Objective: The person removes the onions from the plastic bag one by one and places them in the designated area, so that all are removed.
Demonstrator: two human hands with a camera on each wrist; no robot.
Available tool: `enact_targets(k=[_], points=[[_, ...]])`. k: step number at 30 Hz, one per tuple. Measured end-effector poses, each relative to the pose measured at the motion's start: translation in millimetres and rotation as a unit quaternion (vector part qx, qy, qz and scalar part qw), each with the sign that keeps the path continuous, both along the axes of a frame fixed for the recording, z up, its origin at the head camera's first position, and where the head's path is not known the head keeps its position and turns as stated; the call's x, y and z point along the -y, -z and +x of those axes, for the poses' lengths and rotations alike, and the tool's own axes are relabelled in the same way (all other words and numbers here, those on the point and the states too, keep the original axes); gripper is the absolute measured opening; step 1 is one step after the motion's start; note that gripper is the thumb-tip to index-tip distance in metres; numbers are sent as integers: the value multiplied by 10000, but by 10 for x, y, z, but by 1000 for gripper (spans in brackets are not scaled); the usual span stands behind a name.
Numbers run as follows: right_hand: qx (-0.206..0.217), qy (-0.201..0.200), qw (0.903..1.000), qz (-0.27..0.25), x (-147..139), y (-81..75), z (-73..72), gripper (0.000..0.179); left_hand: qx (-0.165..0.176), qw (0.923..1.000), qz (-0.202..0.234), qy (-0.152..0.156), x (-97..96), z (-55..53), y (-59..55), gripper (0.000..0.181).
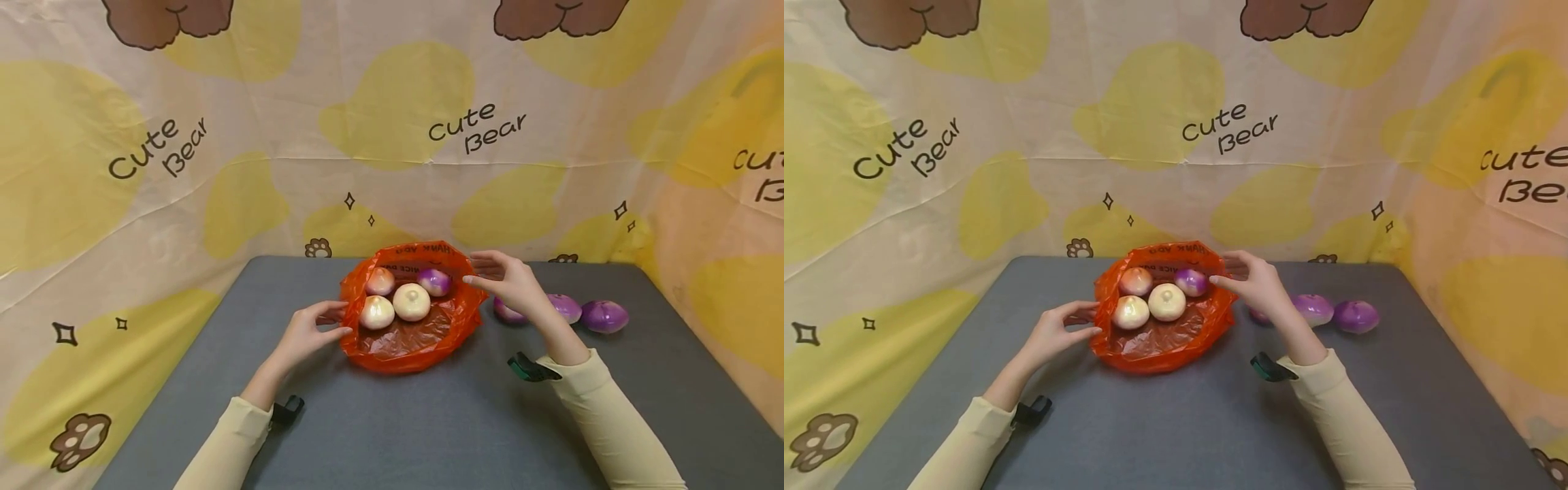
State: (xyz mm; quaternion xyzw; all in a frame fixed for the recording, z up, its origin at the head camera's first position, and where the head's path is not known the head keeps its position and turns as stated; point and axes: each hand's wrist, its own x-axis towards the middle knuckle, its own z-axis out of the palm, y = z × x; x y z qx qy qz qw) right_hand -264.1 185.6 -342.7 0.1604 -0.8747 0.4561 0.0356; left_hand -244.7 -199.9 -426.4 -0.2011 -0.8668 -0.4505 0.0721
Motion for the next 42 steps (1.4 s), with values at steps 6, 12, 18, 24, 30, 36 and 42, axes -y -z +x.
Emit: enact_targets(k=[6,12,18,24,30,36,42], points=[[250,-317,9991,-99,219,54,-114,52,-52,10000,3,25,8,3,-19,47],[556,-633,9963,-154,414,98,-223,45,-76,9999,65,133,12,6,-21,48],[984,-709,9922,-281,593,146,-326,52,1,9999,7,103,-33,86,-123,48],[1190,-599,9910,-131,697,253,-427,51,-37,9997,-49,220,-111,229,-323,46],[1102,-547,9924,41,738,404,-506,51,50,9997,4,226,-123,246,-329,46],[957,-457,9942,200,760,552,-532,50,98,9997,-6,212,-120,243,-323,46],[861,-443,9939,527,763,622,-511,55,48,9997,-40,219,-118,243,-327,46]])
